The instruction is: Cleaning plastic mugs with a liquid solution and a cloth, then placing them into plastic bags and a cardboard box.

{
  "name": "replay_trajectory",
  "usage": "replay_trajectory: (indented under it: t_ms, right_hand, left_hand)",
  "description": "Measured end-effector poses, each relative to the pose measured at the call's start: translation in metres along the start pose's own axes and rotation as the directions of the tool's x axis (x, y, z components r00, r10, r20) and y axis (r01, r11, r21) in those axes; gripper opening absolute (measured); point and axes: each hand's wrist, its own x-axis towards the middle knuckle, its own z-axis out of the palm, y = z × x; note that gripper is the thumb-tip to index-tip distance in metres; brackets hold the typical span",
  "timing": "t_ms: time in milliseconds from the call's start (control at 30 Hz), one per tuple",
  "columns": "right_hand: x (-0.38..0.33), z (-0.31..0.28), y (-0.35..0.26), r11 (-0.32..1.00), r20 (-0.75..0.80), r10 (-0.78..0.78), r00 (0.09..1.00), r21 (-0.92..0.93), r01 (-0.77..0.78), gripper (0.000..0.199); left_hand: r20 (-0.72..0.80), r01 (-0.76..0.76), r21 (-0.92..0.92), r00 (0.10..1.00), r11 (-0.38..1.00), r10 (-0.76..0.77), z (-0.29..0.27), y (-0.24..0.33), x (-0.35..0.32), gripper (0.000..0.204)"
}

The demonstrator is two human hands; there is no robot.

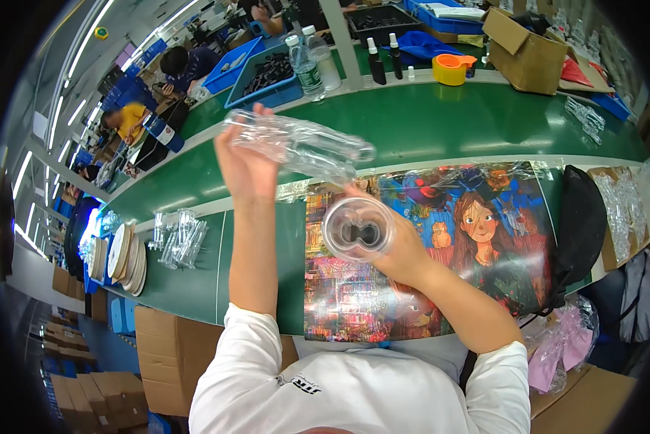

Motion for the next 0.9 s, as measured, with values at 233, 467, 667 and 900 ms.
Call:
replay_trajectory:
  t_ms: [233, 467, 667, 900]
  right_hand:
    - [-0.01, 0.007, -0.025, 0.751, 0.238, 0.414, 0.879, 0.456, -0.477, 0.042]
    - [-0.007, 0.012, -0.018, 0.631, 0.498, 0.37, 0.785, 0.485, -0.605, 0.04]
    - [-0.008, 0.015, -0.018, 0.65, 0.486, 0.335, 0.807, 0.501, -0.571, 0.039]
    - [-0.006, 0.011, -0.025, 0.572, 0.572, 0.329, 0.751, 0.512, -0.641, 0.04]
  left_hand:
    - [0.439, 0.158, -0.397, 0.898, 0.904, 0.035, -0.026, 0.052, 0.011, 0.056]
    - [0.645, 0.343, -0.392, 0.765, 0.854, -0.011, -0.013, 0.043, 0.004, 0.068]
    - [0.739, 0.433, -0.341, 0.672, 0.835, -0.047, -0.008, 0.033, -0.003, 0.071]
    - [0.788, 0.485, -0.331, 0.614, 0.81, -0.046, -0.005, 0.033, -0.004, 0.069]
